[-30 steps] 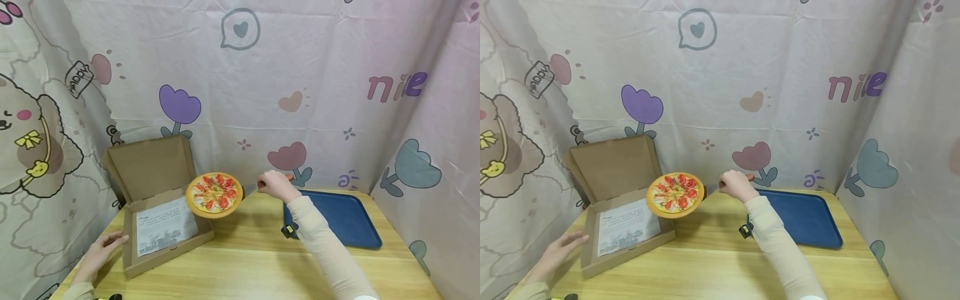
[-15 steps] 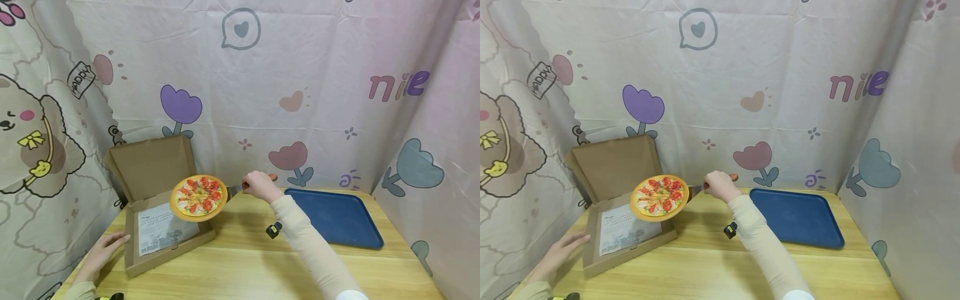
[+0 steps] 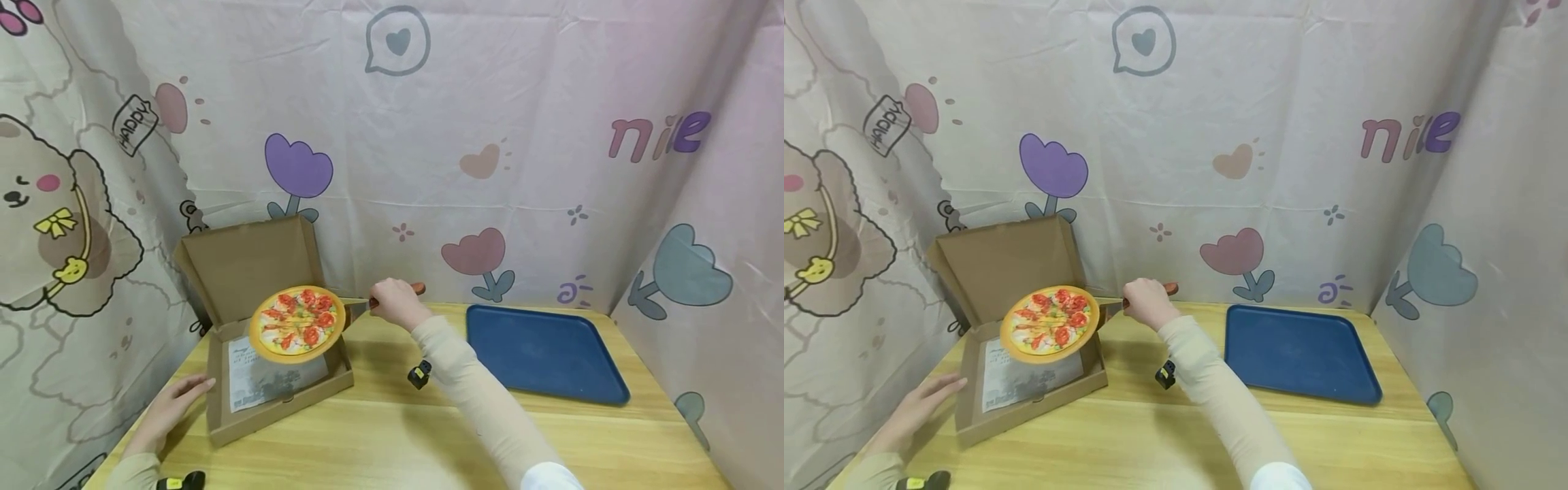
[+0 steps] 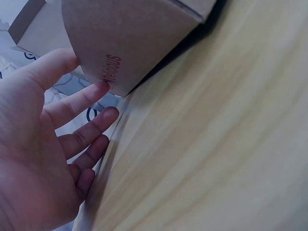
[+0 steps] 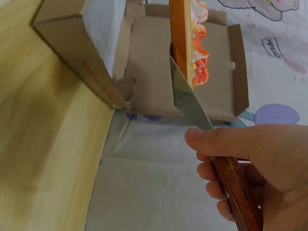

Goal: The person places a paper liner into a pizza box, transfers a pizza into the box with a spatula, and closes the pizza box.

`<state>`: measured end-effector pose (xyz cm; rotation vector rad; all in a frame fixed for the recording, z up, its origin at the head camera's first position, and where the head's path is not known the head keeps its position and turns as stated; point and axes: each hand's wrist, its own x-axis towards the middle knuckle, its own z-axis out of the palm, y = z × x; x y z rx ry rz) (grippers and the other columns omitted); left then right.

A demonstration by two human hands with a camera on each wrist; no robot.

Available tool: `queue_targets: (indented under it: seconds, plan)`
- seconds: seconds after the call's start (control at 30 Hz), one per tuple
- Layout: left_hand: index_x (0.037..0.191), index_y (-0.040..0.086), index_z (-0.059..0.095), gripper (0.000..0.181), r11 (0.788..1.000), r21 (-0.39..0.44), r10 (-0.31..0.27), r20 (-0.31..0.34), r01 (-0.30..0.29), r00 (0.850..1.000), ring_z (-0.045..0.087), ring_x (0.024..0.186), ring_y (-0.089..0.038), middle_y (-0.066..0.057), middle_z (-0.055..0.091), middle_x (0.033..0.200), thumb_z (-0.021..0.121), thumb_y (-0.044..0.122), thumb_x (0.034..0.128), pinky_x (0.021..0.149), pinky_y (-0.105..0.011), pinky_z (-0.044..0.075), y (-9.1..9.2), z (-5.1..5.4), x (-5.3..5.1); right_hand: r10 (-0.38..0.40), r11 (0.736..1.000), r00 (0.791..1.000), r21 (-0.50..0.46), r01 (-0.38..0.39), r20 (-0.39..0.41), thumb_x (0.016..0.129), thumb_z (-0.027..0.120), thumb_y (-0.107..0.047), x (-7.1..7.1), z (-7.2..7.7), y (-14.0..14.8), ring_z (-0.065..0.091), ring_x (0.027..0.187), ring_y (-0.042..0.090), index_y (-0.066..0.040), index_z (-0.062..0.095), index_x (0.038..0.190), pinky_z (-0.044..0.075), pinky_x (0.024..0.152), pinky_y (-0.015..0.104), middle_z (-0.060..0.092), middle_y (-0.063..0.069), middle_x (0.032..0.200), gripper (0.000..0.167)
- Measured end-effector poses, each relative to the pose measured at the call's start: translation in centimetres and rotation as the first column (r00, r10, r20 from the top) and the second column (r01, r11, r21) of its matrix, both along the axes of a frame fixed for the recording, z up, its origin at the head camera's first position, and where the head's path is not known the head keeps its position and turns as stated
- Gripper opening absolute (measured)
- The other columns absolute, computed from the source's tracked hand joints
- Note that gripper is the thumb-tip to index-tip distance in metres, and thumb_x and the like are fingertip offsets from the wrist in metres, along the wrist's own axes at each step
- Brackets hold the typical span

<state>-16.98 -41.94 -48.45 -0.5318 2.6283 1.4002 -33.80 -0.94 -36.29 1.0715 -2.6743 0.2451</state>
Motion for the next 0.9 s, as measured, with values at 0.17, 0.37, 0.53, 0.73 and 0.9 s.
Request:
queue_targets:
  seconds: [0.17,0.37,0.53,0.73,0.9]
  plan:
    - [0.150,-0.006,0.023,0.087,1.000,0.012,-0.001,-0.005,0.001,1.000,0.022,0.141,-0.048,-0.032,0.020,0.156,0.046,0.058,0.0969,0.112,-0.065,0.023,0.0,-0.1,0.0,-0.030,0.999,0.999,0.017,0.029,0.023,0.081,0.078,-0.020,0.1,-0.7,-1.8,0.063,0.072,0.014,-0.016,0.068,0.073,0.053,0.067,0.032,0.069,-0.003,0.077,0.013]
    - [0.150,-0.006,0.024,0.086,1.000,0.011,-0.002,-0.012,0.002,1.000,0.024,0.141,-0.047,-0.031,0.022,0.156,0.046,0.058,0.0970,0.110,-0.064,0.026,-0.2,-0.2,0.1,-0.022,0.999,1.000,0.047,0.022,-0.014,0.080,0.079,-0.024,0.4,-1.7,-3.6,0.066,0.075,0.014,-0.017,0.072,0.076,0.055,0.069,0.033,0.071,-0.004,0.079,0.011]
    - [0.151,-0.006,0.023,0.087,1.000,0.015,-0.002,0.011,0.002,1.000,0.024,0.141,-0.048,-0.031,0.021,0.156,0.045,0.059,0.0967,0.110,-0.064,0.027,-0.2,-0.1,0.1,-0.012,0.998,0.999,0.066,0.014,-0.033,0.080,0.079,-0.025,0.5,-2.8,-4.6,0.066,0.073,0.012,-0.019,0.073,0.077,0.055,0.067,0.030,0.071,-0.007,0.077,0.009]
    - [0.151,-0.005,0.021,0.089,1.000,0.010,-0.010,0.022,0.010,1.000,0.024,0.140,-0.049,-0.031,0.020,0.156,0.044,0.061,0.0965,0.109,-0.063,0.029,-0.3,0.0,0.0,-0.025,0.996,0.998,0.087,0.031,-0.063,0.078,0.080,-0.025,0.5,-4.0,-5.7,0.066,0.073,0.011,-0.021,0.072,0.075,0.056,0.066,0.031,0.071,-0.008,0.076,0.009]
    - [0.151,-0.005,0.021,0.088,1.000,0.016,-0.011,0.018,0.011,1.000,0.023,0.141,-0.048,-0.031,0.020,0.156,0.044,0.060,0.0968,0.110,-0.064,0.027,-0.2,0.0,0.0,-0.037,0.994,0.995,0.097,0.046,-0.092,0.077,0.077,-0.019,0.8,-4.6,-6.3,0.066,0.070,0.011,-0.020,0.071,0.072,0.055,0.064,0.029,0.071,-0.008,0.074,0.008]
